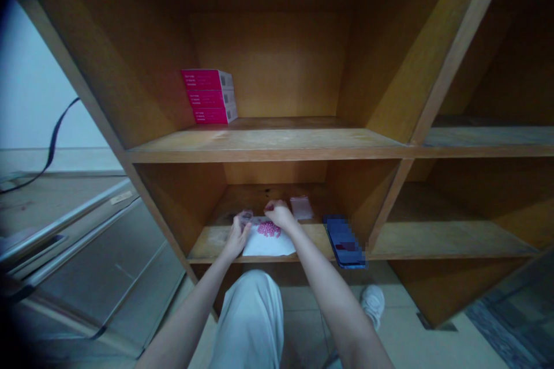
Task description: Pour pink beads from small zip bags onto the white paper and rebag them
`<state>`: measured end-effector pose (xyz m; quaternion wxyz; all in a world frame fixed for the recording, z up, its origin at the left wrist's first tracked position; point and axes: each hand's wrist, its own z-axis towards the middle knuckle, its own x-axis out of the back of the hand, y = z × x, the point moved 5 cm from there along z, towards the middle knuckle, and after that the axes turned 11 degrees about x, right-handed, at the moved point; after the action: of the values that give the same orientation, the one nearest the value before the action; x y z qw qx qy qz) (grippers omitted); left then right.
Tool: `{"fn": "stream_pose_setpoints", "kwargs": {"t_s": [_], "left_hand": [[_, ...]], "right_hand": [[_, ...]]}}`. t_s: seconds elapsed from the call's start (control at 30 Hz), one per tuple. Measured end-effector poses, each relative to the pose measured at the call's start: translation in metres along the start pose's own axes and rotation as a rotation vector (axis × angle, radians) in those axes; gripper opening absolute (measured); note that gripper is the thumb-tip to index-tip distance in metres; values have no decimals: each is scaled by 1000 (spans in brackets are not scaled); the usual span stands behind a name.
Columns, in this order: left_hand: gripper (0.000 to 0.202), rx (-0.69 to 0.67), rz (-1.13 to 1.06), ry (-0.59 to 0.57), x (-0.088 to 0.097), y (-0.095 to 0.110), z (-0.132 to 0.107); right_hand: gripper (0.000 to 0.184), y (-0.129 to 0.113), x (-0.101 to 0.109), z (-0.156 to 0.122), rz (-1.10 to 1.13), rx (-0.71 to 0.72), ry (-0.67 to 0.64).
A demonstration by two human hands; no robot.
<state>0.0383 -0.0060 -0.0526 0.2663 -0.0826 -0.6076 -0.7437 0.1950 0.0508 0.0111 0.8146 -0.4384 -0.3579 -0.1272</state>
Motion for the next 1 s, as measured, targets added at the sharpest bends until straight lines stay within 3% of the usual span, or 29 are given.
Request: {"fn": "stream_pose_setpoints", "kwargs": {"t_s": [0.13, 0.23, 0.37, 0.53, 0.63, 0.73, 0.9, 1.0], "left_hand": [[42, -21, 24, 8, -2, 0, 0], [43, -30, 42, 3, -3, -2, 0], [43, -27, 72, 1, -4, -3, 0], [42, -39, 56, 0, -3, -1, -1], [43, -42, 34, 8, -2, 0, -1], [42, -52, 8, 10, -2, 1, -1], [41, -61, -2, 5, -2, 1, 0], [41, -50, -9, 2, -2, 0, 0]], "right_hand": [[13, -26, -8, 15, 122, 55, 30], [14, -39, -20, 17, 106, 65, -57], [14, -46, -30, 15, 43, 68, -190], [22, -46, -23, 15, 149, 91, -256], [22, -37, -9, 14, 231, 95, -204], [21, -19, 5, 7, 173, 58, -147], [19, 15, 7, -18, -124, -19, -271], [18, 28, -1, -30, -178, -48, -331]]}}
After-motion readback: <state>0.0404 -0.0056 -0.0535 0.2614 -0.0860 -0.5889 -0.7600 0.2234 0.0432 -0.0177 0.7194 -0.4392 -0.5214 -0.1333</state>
